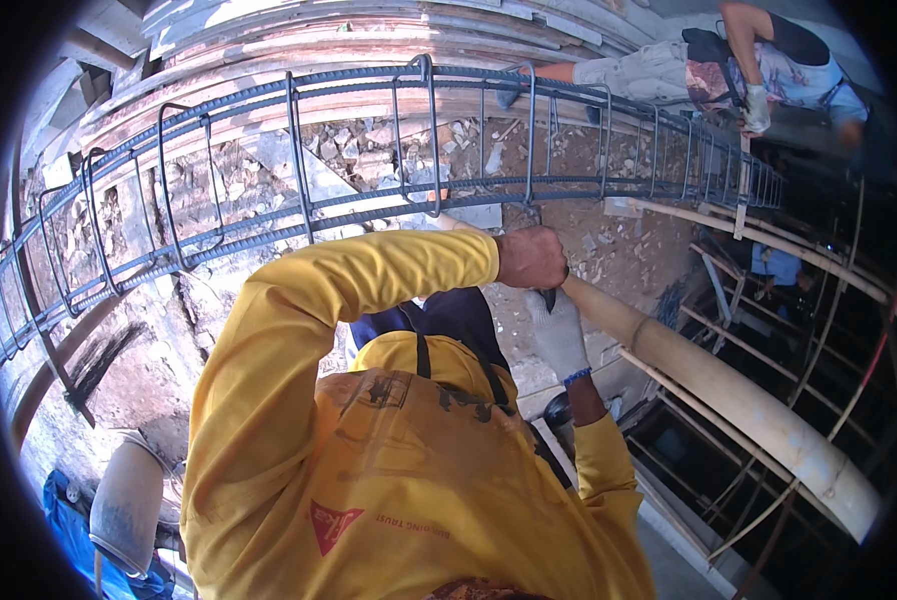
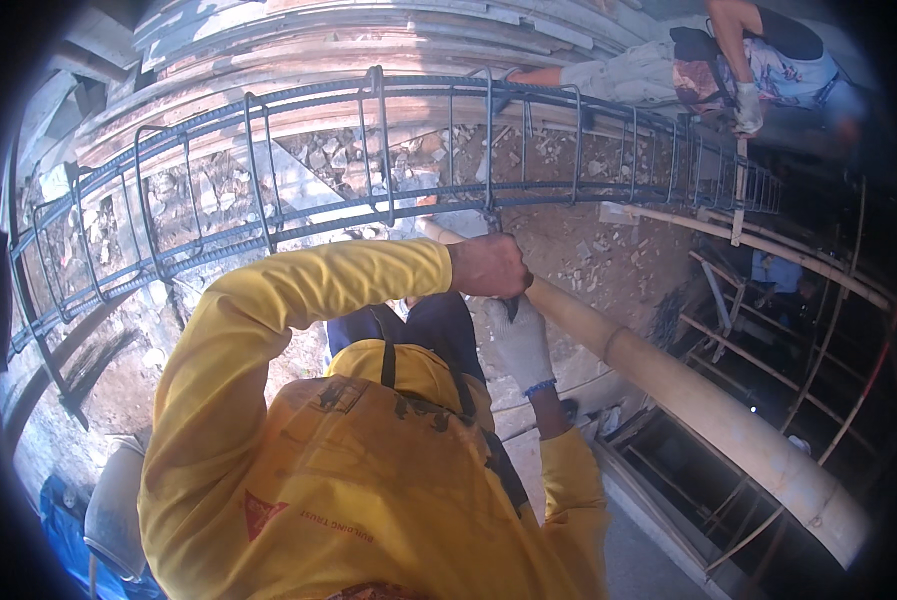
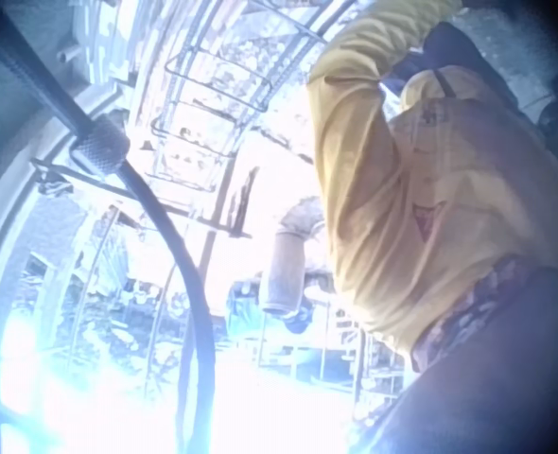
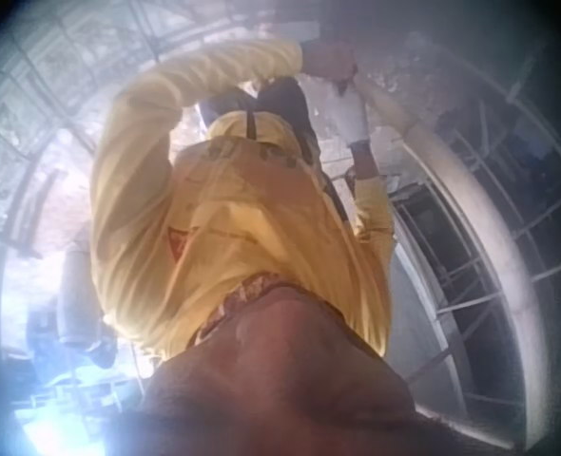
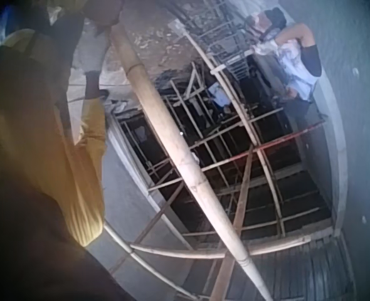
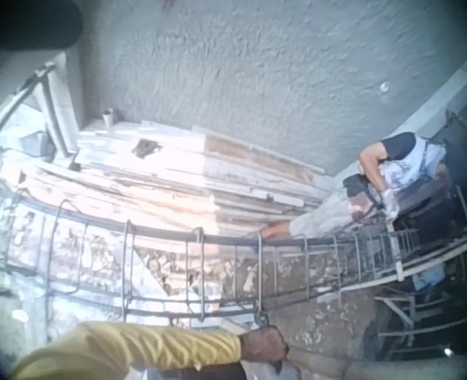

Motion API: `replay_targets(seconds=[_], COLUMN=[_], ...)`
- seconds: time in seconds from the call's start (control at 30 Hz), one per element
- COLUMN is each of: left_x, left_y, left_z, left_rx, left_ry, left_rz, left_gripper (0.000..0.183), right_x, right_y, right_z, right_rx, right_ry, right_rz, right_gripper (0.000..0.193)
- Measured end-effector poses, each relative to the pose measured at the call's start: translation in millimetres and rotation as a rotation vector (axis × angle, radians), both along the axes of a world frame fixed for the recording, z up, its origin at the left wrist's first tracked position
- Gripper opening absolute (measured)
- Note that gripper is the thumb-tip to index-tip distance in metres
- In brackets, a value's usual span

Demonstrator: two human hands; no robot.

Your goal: The person uses pliers to twist wire ties around intersecting rebar rods, securing a rebar cage on a construction site. The worker repeatedly reaches for ties, wraps them around the rebar intersections, and twists them tight to hold the structure together.

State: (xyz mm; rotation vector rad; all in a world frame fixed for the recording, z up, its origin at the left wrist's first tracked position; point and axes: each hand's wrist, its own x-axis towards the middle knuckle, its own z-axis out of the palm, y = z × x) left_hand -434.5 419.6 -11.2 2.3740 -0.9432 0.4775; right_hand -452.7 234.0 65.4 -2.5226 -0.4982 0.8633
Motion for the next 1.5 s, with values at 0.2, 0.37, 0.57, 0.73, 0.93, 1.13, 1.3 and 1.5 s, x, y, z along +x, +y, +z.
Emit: replay_targets(seconds=[0.2,0.37,0.57,0.73,0.93,1.13,1.3,1.5], left_x=[-10.1,3.1,13.0,3.7,-21.8,-6.0,-23.8,-38.5], left_y=[4.7,-0.4,-9.1,-0.5,0.0,-0.5,-0.5,-2.4], left_z=[5.3,-11.6,-12.4,4.2,10.2,12.2,24.4,23.5], left_rx=[-0.274,-0.196,-0.164,-0.063,-0.259,0.1,-0.039,0.11], left_ry=[-0.359,-0.218,-0.093,-0.034,-0.406,0.152,-0.177,-0.026], left_rz=[0.214,0.136,0.127,0.144,0.274,-0.024,0.207,0.254], left_gripper=[0.027,0.021,0.018,0.018,0.02,0.02,0.013,0.011], right_x=[26.4,27.1,-14.7,-2.9,15.1,-3.5,-6.6,-32.7], right_y=[5.4,30.8,24.5,12.2,8.5,5.6,-5.1,-5.8], right_z=[60.6,76.9,59.3,54.7,69.4,60.2,53.4,33.3], right_rx=[-0.092,-0.127,-0.577,-0.551,0.161,0.128,0.327,0.588], right_ry=[0.449,0.607,-0.802,-0.528,1.031,0.569,0.822,0.939], right_rz=[-0.095,-0.301,0.41,0.32,-0.591,-0.339,-0.557,-0.677], right_gripper=[0.03,0.025,0.027,0.027,0.029,0.023,0.027,0.035])
